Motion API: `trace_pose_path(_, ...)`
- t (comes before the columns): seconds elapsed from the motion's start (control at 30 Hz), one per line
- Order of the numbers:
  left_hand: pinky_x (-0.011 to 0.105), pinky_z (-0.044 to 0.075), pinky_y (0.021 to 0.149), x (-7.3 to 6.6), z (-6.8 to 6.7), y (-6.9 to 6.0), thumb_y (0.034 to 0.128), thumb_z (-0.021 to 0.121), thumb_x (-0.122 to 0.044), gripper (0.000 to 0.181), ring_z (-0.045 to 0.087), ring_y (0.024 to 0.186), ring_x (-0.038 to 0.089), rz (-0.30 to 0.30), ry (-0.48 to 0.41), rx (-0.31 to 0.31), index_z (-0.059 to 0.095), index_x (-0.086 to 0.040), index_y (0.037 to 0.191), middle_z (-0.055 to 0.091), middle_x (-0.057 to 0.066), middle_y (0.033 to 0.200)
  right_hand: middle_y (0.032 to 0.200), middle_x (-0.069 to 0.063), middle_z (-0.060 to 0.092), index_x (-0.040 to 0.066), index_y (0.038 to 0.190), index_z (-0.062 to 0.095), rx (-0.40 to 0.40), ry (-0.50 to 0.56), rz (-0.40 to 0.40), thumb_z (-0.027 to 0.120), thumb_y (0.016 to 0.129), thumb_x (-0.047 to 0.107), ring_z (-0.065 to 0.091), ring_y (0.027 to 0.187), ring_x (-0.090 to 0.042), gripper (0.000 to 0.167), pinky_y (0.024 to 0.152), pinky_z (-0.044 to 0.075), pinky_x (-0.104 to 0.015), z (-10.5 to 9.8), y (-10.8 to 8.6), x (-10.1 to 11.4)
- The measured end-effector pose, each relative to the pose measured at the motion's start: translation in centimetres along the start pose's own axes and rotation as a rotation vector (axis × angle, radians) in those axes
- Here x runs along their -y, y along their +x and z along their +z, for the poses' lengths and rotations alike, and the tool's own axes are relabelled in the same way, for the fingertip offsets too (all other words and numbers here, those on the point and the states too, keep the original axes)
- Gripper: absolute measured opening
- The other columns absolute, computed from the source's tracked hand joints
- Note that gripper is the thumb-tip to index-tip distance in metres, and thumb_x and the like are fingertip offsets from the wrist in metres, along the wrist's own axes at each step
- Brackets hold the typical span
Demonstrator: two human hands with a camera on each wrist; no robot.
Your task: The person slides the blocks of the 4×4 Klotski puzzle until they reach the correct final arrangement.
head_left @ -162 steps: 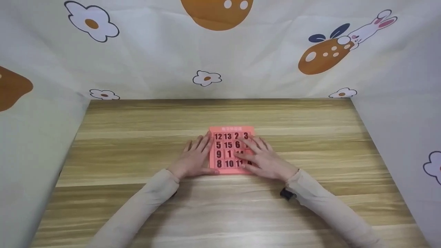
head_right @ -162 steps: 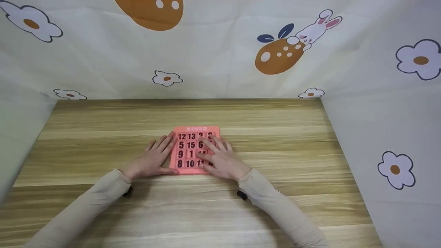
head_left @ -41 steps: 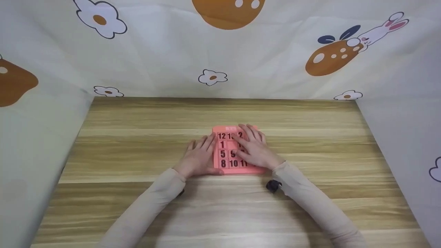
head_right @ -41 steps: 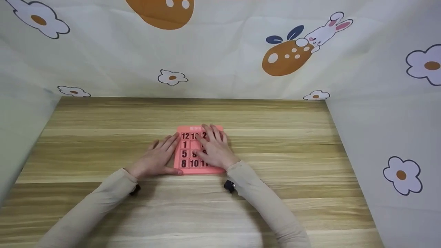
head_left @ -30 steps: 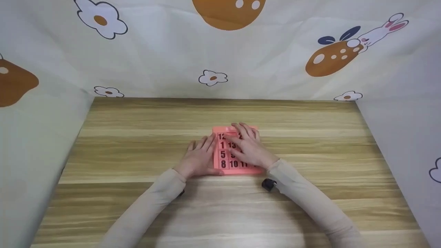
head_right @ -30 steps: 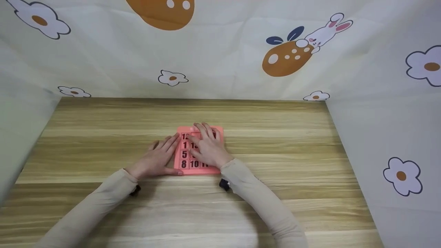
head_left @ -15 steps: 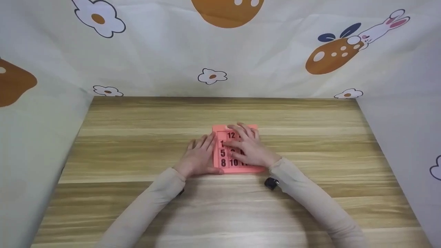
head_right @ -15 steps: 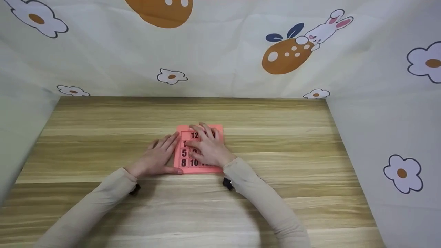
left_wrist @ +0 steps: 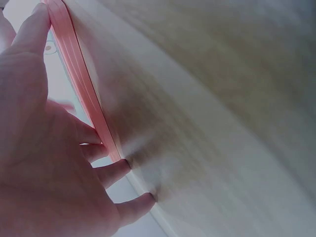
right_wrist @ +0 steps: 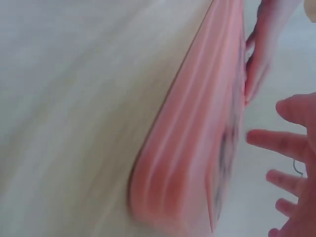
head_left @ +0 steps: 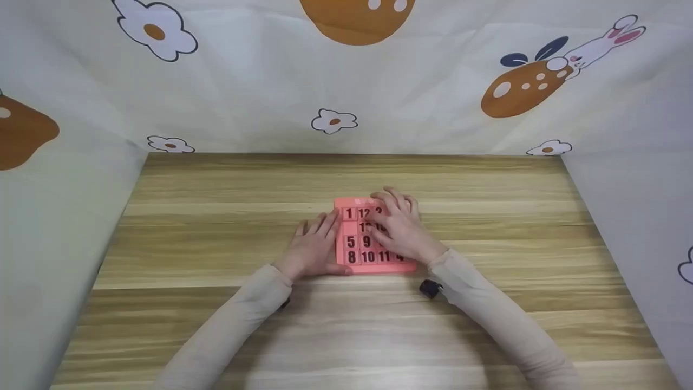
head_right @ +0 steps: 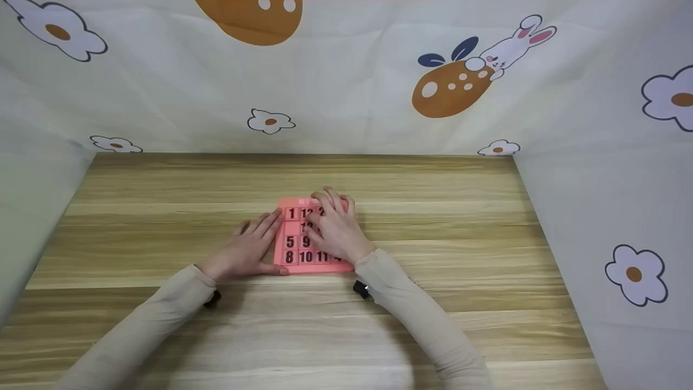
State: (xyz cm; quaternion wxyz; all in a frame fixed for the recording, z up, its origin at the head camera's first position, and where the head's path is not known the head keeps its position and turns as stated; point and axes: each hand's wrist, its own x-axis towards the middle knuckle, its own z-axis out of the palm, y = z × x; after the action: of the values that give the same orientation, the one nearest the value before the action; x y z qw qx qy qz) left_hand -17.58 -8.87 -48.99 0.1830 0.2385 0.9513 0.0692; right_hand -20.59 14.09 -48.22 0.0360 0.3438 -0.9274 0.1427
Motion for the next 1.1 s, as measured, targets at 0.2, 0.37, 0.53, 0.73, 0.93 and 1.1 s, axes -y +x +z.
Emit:
trace_pose_path(0.2,0.057,0.007,0.114,0.1,0.1,0.1,0.0743,0.054,-0.08,0.121,0.005,0.146,0.031,0.0,-0.004,0.002,0.001,-0.006,0.155,-0.007,0.007,0.161,0.157,-0.012,0.022,0.02,0.13,0.063,0.152,0.031,-0.057,0.055,0.096,0.04,0.011,0.142,-0.043,0.04,0.107,0.013,-0.066,-0.3,-0.6,0.3)
trace_pose_path(0.37,0.057,0.007,0.114,0.0,0.0,0.1,0.0745,0.054,-0.079,0.121,0.004,0.146,0.03,-0.001,-0.008,0.007,0.001,-0.007,0.155,-0.007,0.007,0.161,0.159,-0.014,0.015,0.021,0.141,0.053,0.172,0.067,-0.016,0.052,0.098,0.039,0.009,0.142,-0.041,0.046,0.108,0.011,-0.065,0.2,0.1,0.4)
trace_pose_path(0.53,0.057,0.009,0.114,-0.1,-0.2,0.1,0.0736,0.054,-0.08,0.121,0.006,0.146,0.031,-0.003,0.012,0.011,0.002,-0.006,0.155,-0.006,0.008,0.161,0.157,-0.014,0.019,0.015,0.139,0.055,0.117,0.075,0.052,0.052,0.098,0.037,0.012,0.141,-0.041,0.046,0.108,0.011,-0.063,0.2,-0.1,-0.2)
trace_pose_path(0.73,0.058,0.012,0.113,-0.1,-0.1,0.1,0.0732,0.056,-0.079,0.123,0.009,0.145,0.032,-0.006,0.017,-0.002,0.003,-0.005,0.155,-0.004,0.01,0.161,0.155,-0.008,0.028,0.016,0.126,0.067,0.093,0.129,-0.006,0.057,0.096,0.031,0.015,0.14,-0.041,0.035,0.107,0.011,-0.063,-0.4,-1.3,-0.6)
trace_pose_path(0.93,0.058,0.011,0.113,-0.2,0.0,0.2,0.0728,0.057,-0.079,0.124,0.007,0.145,0.033,0.006,0.013,-0.004,0.002,-0.004,0.155,-0.006,0.011,0.161,0.153,-0.013,0.031,0.013,0.122,0.068,0.01,0.103,0.117,0.056,0.095,0.025,0.019,0.138,-0.042,0.032,0.104,0.015,-0.061,-0.6,-1.3,-1.5)
trace_pose_path(1.1,0.059,0.012,0.113,-0.3,-0.1,0.2,0.0728,0.055,-0.08,0.123,0.007,0.145,0.033,0.007,0.023,0.0,0.003,-0.004,0.155,-0.006,0.011,0.161,0.157,-0.013,0.022,0.017,0.133,0.061,0.118,0.143,0.102,0.046,0.095,0.021,0.01,0.141,-0.044,0.041,0.106,0.01,-0.063,-0.6,-0.6,-2.0)
